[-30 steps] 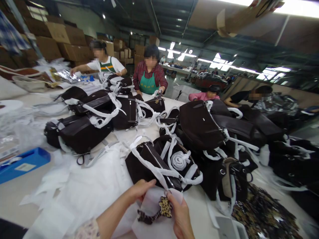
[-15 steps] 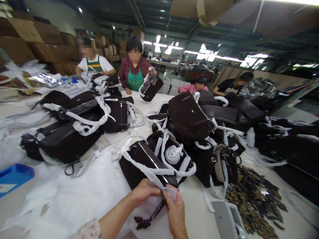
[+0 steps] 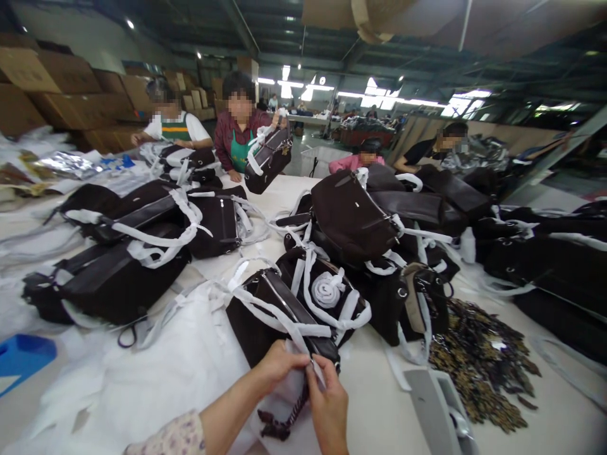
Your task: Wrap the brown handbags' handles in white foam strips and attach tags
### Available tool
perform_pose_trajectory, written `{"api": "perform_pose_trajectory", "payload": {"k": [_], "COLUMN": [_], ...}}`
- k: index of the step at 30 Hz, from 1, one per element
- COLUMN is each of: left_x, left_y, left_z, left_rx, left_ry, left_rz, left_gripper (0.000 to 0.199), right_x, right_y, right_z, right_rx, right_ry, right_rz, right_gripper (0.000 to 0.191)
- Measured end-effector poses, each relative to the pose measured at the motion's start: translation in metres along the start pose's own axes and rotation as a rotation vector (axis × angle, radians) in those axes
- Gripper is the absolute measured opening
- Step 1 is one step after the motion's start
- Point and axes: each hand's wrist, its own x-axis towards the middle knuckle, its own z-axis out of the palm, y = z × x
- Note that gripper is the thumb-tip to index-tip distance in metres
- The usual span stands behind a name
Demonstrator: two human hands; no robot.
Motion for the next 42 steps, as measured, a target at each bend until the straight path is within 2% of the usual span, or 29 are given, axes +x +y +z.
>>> {"api": "perform_pose_trajectory", "payload": {"k": [2, 5, 10, 13, 16, 19, 23, 26, 29, 32, 35, 37, 42], "left_x": [-0.003, -0.004, 0.003, 0.005, 0.004, 0.003, 0.002, 0.003, 0.002, -0.001, 0.000, 0.002, 0.010], "left_y": [0.000, 0.004, 0.012, 0.012, 0.009, 0.007, 0.011, 0.015, 0.013, 0.006, -0.002, -0.006, -0.010], "left_z": [0.006, 0.009, 0.003, 0.002, 0.005, 0.011, 0.016, 0.016, 0.014, 0.010, 0.010, 0.011, 0.014], "left_rx": [0.033, 0.067, 0.254, 0.161, 0.087, 0.188, 0.343, 0.397, 0.211, -0.046, -0.098, -0.076, 0.144], "left_ry": [0.004, -0.020, -0.158, -0.232, -0.188, -0.128, -0.124, -0.132, -0.138, -0.064, 0.006, -0.003, 0.005], "left_rz": [0.074, 0.079, 0.063, -0.023, -0.022, 0.031, 0.035, 0.020, -0.023, -0.100, -0.014, 0.079, 0.263], "left_gripper": [0.025, 0.018, 0.026, 0.029, 0.027, 0.027, 0.039, 0.033, 0.030, 0.031, 0.033, 0.029, 0.019], "right_x": [0.000, 0.005, 0.016, 0.020, 0.020, 0.020, 0.021, 0.021, 0.020, 0.020, 0.020, 0.020, 0.015], "right_y": [0.000, -0.001, -0.002, -0.001, -0.002, -0.006, -0.008, -0.007, -0.003, -0.001, -0.001, -0.003, -0.003], "right_z": [0.000, -0.002, -0.008, -0.011, -0.012, -0.013, -0.013, -0.012, -0.011, -0.010, -0.009, -0.009, -0.013], "right_rx": [-0.016, -0.017, 0.043, 0.057, 0.092, 0.158, 0.204, 0.202, 0.215, 0.217, 0.198, 0.164, 0.145], "right_ry": [0.020, 0.012, -0.033, -0.046, -0.075, -0.117, -0.126, -0.103, -0.054, -0.034, -0.057, -0.052, 0.011], "right_rz": [-0.008, 0.006, 0.065, 0.064, 0.093, 0.152, 0.216, 0.227, 0.232, 0.228, 0.210, 0.200, 0.236], "right_gripper": [0.033, 0.032, 0.034, 0.035, 0.034, 0.035, 0.038, 0.040, 0.044, 0.045, 0.042, 0.042, 0.054]}}
